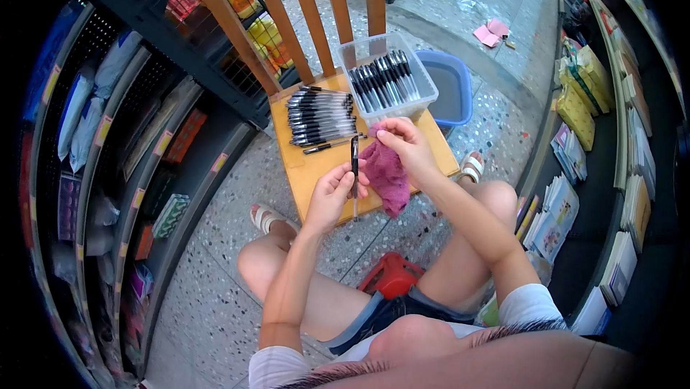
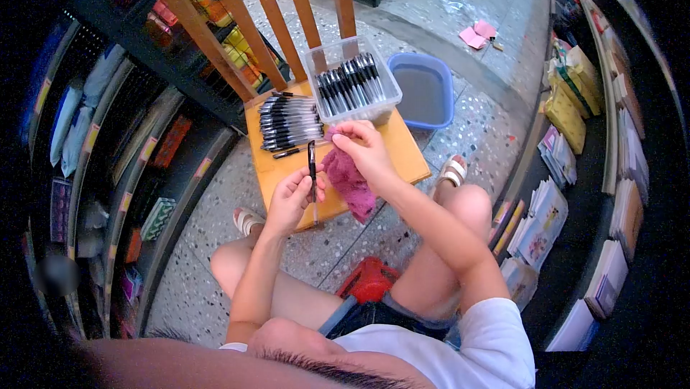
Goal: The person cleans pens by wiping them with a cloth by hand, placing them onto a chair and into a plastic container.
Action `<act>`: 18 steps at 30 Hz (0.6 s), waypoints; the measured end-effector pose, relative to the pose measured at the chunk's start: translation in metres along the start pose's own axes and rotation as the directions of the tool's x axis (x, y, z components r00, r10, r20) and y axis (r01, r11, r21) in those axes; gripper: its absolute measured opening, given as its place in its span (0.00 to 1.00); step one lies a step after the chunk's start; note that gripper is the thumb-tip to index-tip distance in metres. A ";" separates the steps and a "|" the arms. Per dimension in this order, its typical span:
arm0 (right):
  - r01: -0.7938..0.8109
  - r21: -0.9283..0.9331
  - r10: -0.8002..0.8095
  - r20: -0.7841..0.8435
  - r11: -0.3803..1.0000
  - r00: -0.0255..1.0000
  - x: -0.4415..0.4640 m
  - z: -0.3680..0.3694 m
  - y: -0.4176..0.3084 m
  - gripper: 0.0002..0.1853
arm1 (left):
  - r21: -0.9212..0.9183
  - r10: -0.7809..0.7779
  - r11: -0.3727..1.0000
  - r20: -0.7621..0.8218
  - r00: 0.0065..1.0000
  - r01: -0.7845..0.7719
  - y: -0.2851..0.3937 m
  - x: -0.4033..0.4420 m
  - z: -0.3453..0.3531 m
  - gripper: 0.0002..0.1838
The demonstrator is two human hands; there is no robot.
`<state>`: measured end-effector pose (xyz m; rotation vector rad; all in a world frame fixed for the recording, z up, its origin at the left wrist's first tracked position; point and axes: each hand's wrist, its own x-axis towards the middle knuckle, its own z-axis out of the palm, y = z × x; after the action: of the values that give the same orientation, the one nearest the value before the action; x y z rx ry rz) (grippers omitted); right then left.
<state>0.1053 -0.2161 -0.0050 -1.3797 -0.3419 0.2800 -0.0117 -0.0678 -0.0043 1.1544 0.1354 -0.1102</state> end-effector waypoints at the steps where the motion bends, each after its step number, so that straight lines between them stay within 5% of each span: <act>1: 0.015 0.013 -0.015 0.026 1.000 1.000 0.001 -0.001 -0.002 0.06 | 0.001 -0.002 1.000 -0.002 1.000 0.002 0.001 0.000 0.000 0.17; 3: 0.038 0.040 -0.041 0.070 0.998 0.997 -0.003 -0.002 -0.008 0.08 | -0.017 -0.001 1.000 -0.003 1.000 0.001 0.002 0.000 0.001 0.17; 6: -0.161 0.349 0.109 0.163 0.923 0.981 -0.011 0.007 -0.019 0.07 | -0.056 0.000 0.998 0.002 1.000 0.000 0.003 0.001 0.006 0.16; 10: -0.338 0.393 0.144 0.445 0.855 0.884 -0.018 0.009 -0.019 0.06 | -0.075 -0.007 0.997 0.016 1.000 0.008 -0.001 0.002 0.008 0.14; 18: -0.252 0.339 0.126 0.353 0.907 0.927 -0.016 0.014 -0.012 0.03 | -0.098 -0.047 0.994 0.092 0.995 0.056 -0.005 0.005 0.006 0.12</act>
<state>0.0852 -0.2117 0.0083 -0.9801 -0.3990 0.7070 -0.0072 -0.0756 -0.0072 1.0439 0.0901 -0.1983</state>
